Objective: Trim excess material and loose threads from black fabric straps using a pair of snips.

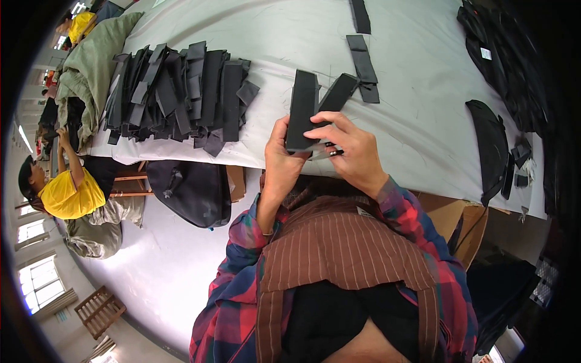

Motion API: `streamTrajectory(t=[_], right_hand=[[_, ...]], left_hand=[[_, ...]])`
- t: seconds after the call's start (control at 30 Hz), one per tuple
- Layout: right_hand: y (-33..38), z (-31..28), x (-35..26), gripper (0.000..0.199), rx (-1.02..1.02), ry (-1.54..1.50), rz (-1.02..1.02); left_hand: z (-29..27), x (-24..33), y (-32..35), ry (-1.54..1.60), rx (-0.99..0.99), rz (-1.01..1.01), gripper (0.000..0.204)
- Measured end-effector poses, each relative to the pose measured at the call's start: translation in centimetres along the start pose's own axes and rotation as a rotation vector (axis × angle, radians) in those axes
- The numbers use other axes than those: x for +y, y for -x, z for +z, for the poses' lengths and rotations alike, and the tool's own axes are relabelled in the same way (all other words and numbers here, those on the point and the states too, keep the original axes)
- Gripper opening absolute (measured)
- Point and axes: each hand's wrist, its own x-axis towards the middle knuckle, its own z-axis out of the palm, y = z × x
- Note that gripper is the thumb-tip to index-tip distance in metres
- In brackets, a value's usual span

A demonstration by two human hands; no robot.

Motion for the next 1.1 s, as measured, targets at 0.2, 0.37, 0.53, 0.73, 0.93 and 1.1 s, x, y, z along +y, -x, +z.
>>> streamTrajectory(t=[0.2,0.37,0.53,0.73,0.93,1.1], right_hand=[[-0.2,0.3,1.5,0.010,0.162,-0.146,0.180],[-0.6,-0.1,1.4,0.008,0.205,-0.274,0.291],[-1.4,-0.7,2.2,0.018,0.262,-0.398,0.349],[-1.9,-1.0,2.5,0.019,0.242,-0.522,0.477],[-1.7,-0.8,1.8,0.016,0.208,-0.440,0.418],[-1.7,-0.7,2.1,0.016,0.212,-0.439,0.437]], left_hand=[[0.0,0.2,0.6,-0.103,0.046,0.020,0.044],[-1.3,0.4,0.3,0.050,-0.031,-0.285,0.029],[-3.0,0.4,-0.4,-0.258,-0.280,0.094,0.022],[-2.3,1.8,-0.7,0.102,-0.321,-0.211,0.035],[-1.3,1.7,-0.8,-0.009,-0.247,-0.075,0.048],[-1.1,1.0,-0.6,-0.083,-0.201,-0.030,0.046]])
